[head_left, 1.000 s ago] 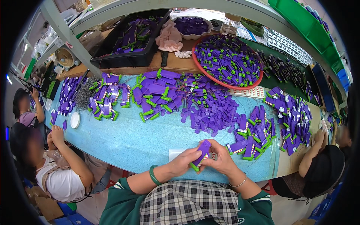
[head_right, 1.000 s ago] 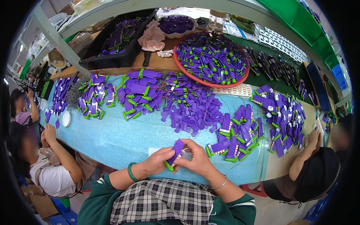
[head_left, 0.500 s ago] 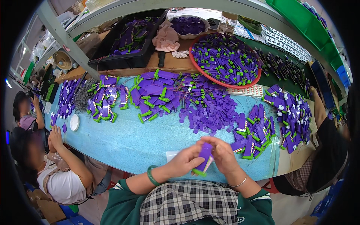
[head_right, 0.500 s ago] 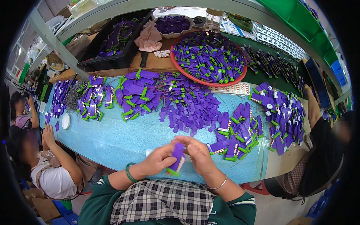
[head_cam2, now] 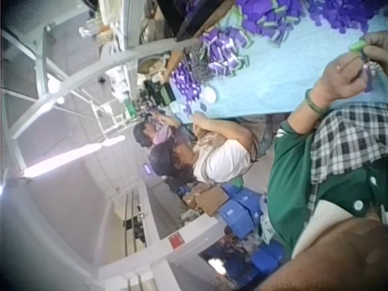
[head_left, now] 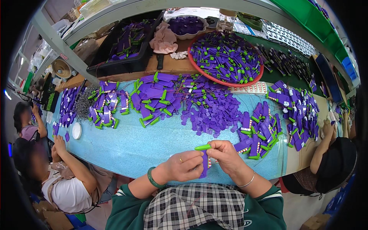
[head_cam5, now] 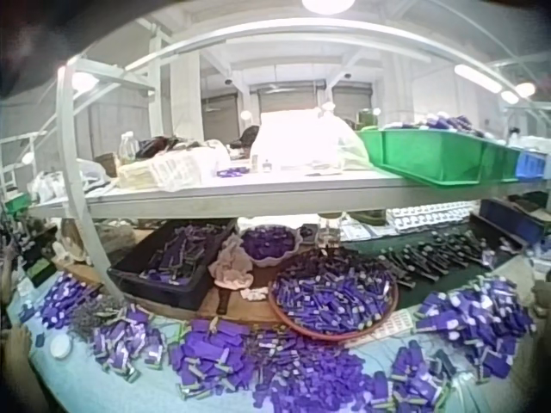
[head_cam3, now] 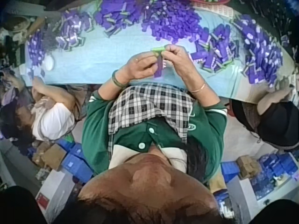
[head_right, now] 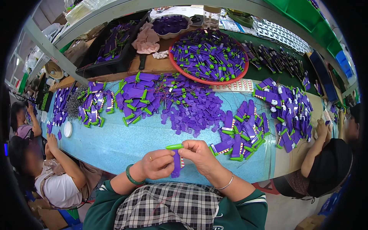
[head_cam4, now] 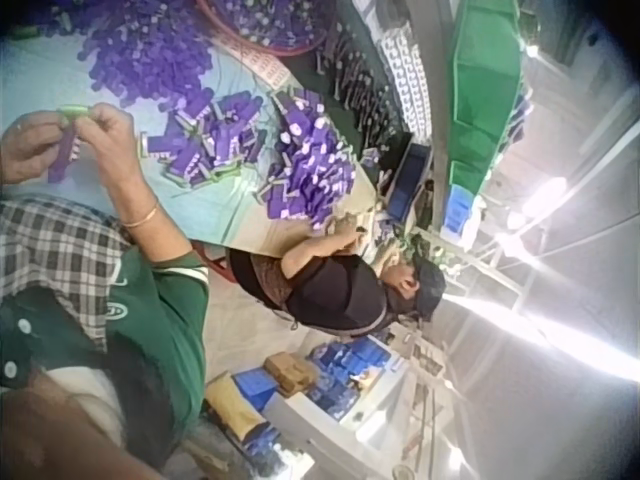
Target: The person repeatedly picks up purple and green plastic components from a table and assembles them by hand. They insert the green piece into the purple piece and place the finished unit on the table. The process is repetitive and continuous throughout the clip.
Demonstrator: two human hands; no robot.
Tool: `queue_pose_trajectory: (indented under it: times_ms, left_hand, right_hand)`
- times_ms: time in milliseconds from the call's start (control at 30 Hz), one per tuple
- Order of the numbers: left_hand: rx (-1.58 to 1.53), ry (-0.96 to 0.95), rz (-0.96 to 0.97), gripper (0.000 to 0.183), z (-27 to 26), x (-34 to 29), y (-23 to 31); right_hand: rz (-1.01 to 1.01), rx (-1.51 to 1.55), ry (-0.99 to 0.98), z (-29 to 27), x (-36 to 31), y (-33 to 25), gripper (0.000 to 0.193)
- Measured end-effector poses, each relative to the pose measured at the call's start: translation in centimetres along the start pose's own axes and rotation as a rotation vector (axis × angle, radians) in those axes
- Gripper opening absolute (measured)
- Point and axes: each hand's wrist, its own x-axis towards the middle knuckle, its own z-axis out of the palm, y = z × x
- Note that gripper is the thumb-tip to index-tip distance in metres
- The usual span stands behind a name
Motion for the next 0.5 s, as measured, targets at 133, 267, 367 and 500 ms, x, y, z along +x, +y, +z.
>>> queue_pose_trajectory:
  times_ms: [133, 267, 367, 500]
  left_hand:
    - [-0.050, 0.009, 0.039, 0.016, -0.3, 0.2, 0.4]
    - [-0.001, -0.005, 0.068, 0.014, -0.5, 0.1, 0.6]
    - [-0.003, -0.012, 0.019, 0.012, -0.5, 0.0, 0.6]
    - [-0.049, -0.046, -0.037, 0.014, 0.0, -0.4, 0.5]
  right_hand:
    - [0.095, 0.078, -0.064, -0.5, 0.1, 0.8, 0.014]
    - [0.207, 0.184, -0.036, 0.7, -0.6, 0.6, 0.018]
    - [0.245, 0.029, -0.129, -0.4, -1.7, 1.9, 0.022]
    - [0.205, -0.114, -0.315, -2.4, -3.1, 1.2, 0.025]
